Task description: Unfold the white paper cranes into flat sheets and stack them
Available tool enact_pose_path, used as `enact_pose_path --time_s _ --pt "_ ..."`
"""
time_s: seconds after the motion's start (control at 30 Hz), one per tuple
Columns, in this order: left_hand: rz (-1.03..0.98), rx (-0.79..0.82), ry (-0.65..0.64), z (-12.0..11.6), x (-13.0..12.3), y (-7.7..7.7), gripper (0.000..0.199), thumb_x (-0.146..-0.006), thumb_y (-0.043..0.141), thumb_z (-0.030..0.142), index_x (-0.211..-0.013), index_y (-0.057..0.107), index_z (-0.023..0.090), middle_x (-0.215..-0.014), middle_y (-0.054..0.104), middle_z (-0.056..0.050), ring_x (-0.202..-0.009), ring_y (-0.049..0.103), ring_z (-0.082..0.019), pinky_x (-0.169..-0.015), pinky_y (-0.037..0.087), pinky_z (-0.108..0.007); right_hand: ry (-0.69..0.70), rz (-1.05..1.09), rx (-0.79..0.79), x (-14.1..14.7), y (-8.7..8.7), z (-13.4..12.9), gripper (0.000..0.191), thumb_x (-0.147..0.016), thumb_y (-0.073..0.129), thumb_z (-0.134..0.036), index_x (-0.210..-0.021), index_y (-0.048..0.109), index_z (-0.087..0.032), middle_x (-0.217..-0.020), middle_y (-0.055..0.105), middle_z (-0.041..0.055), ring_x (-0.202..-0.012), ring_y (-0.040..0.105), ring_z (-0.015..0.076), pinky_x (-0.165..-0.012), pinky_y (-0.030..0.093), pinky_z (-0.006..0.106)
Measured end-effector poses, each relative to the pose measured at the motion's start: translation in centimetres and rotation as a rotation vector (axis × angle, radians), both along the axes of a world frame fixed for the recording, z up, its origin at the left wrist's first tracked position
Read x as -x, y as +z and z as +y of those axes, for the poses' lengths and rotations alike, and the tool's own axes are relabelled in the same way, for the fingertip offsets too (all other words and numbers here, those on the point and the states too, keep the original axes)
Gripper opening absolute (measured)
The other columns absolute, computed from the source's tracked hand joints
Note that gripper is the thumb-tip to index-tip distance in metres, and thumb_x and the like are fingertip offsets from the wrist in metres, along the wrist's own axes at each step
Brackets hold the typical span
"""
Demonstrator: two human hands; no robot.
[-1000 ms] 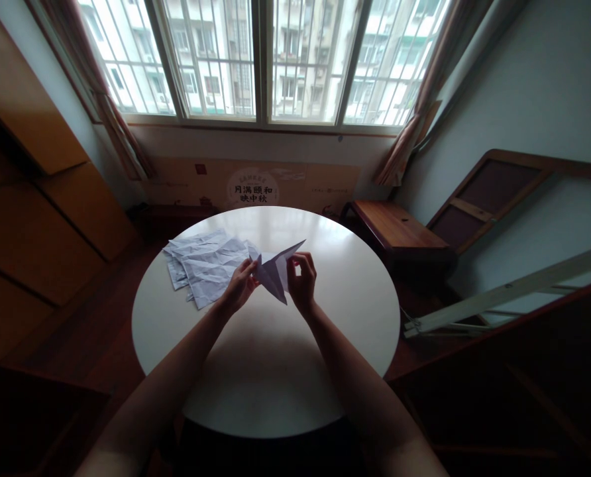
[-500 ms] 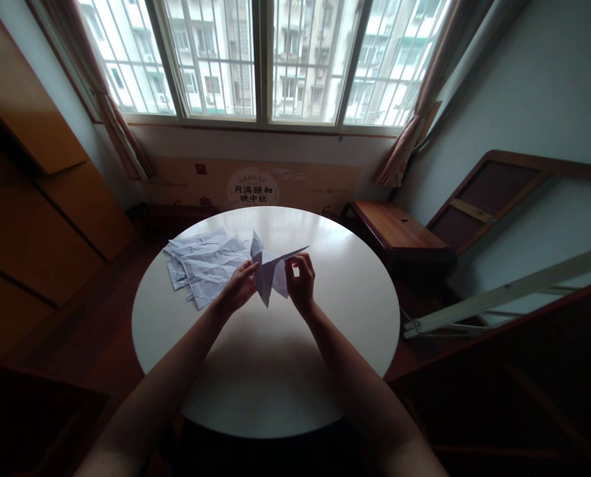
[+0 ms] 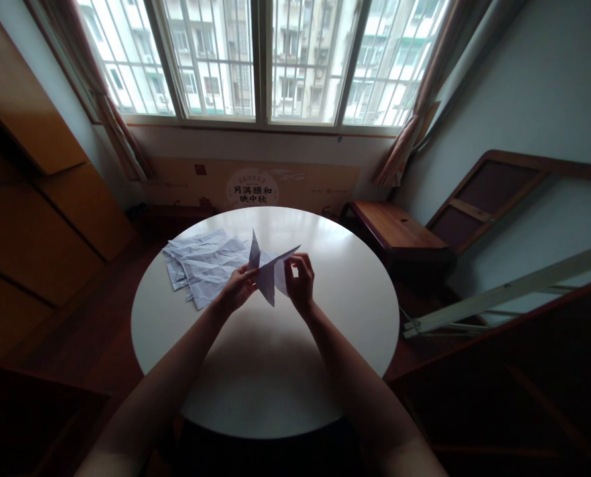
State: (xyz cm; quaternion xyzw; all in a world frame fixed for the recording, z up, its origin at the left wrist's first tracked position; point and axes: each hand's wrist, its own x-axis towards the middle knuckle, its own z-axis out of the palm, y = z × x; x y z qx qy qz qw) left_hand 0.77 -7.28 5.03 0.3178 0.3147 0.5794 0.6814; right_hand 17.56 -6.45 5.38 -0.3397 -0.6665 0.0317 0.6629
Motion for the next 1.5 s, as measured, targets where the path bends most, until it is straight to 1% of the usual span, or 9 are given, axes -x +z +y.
enact_pose_path --time_s 0.2,0.4,0.53,0.63,0.9,1.03,1.17,1.33,1.5 --pt "-0.012 -0.01 -0.008 0.0 0.0 0.1 0.027 -0.059 0.084 0.017 -0.082 0.072 0.01 -0.078 0.073 -0.009 -0.072 0.069 -0.02 -0.068 0.052 -0.03 0.02 0.033 0.01 0.0 0.1 0.0 0.01 -0.09 0.052 -0.016 -0.085 0.059 -0.02 -0.085 0.057 0.0024 -0.078 0.056 0.0148 -0.067 0.048 0.029" --pt "-0.047 -0.105 -0.035 -0.1 0.0 0.2 0.025 -0.064 0.081 0.014 -0.086 0.072 0.011 -0.084 0.074 -0.009 -0.087 0.07 -0.024 -0.076 0.052 -0.031 -0.002 0.066 0.04 0.1 0.2 0.1 0.01 -0.089 0.051 -0.018 -0.081 0.056 -0.021 -0.082 0.055 0.001 -0.072 0.054 0.014 -0.063 0.048 0.028" --pt "-0.112 -0.104 -0.039 0.1 0.2 0.2 0.017 -0.072 0.077 0.025 -0.083 0.071 0.013 -0.082 0.074 -0.008 -0.084 0.07 -0.022 -0.075 0.053 -0.03 -0.012 0.076 0.081 0.1 0.2 0.2 0.011 -0.088 0.051 -0.018 -0.079 0.054 -0.021 -0.08 0.054 -0.0002 -0.07 0.054 0.0135 -0.062 0.048 0.027" --pt "-0.171 -0.048 -0.028 0.4 0.4 0.1 0.021 -0.08 0.071 0.033 -0.081 0.071 0.013 -0.077 0.073 -0.006 -0.076 0.069 -0.018 -0.07 0.054 -0.028 0.003 0.105 0.108 0.1 0.2 0.3 0.011 -0.087 0.052 -0.016 -0.077 0.053 -0.021 -0.079 0.053 -0.0008 -0.069 0.054 0.0129 -0.06 0.048 0.026" --pt "-0.123 -0.078 0.038 0.2 0.3 0.3 0.016 -0.069 0.08 0.018 -0.073 0.066 0.013 -0.07 0.07 -0.002 -0.065 0.067 -0.013 -0.061 0.051 -0.022 0.019 0.13 0.143 0.1 0.3 0.3 0.008 -0.087 0.053 -0.019 -0.08 0.056 -0.02 -0.081 0.055 -0.0008 -0.069 0.056 0.0123 -0.061 0.049 0.026" --pt "-0.14 -0.02 0.097 0.3 0.6 0.4 0.025 -0.066 0.081 0.013 -0.084 0.064 0.017 -0.07 0.07 0.002 -0.06 0.065 -0.011 -0.058 0.05 -0.021 0.012 0.162 0.129 0.0 0.4 0.3 0.009 -0.088 0.053 -0.02 -0.08 0.057 -0.02 -0.081 0.056 -0.0003 -0.07 0.057 0.0126 -0.061 0.049 0.027" --pt "-0.134 -0.013 0.098 0.4 0.6 0.5 0.035 -0.066 0.08 0.011 -0.097 0.064 0.018 -0.084 0.073 -0.002 -0.071 0.068 -0.013 -0.067 0.052 -0.024 -0.034 0.198 0.128 -0.1 0.5 0.3 0.008 -0.088 0.052 -0.021 -0.082 0.058 -0.02 -0.082 0.056 0.0004 -0.071 0.056 0.0132 -0.063 0.049 0.028" --pt "-0.14 -0.044 0.076 0.4 0.5 0.5 0.018 -0.07 0.077 0.015 -0.085 0.067 0.015 -0.082 0.073 -0.003 -0.074 0.069 -0.015 -0.07 0.053 -0.024 -0.11 0.205 0.148 -0.6 0.8 0.5 0.014 -0.092 0.05 -0.026 -0.093 0.062 -0.019 -0.083 0.058 0.0023 -0.069 0.055 0.0134 -0.06 0.046 0.028" --pt "-0.245 0.072 0.088 0.4 0.6 1.1 0.004 -0.083 0.064 0.017 -0.084 0.067 0.015 -0.079 0.073 -0.003 -0.07 0.068 -0.014 -0.074 0.054 -0.027 -0.15 0.239 0.177 -1.2 0.8 0.8 0.018 -0.091 0.053 -0.029 -0.084 0.064 -0.017 -0.083 0.057 0.0033 -0.068 0.052 0.0136 -0.061 0.046 0.028"
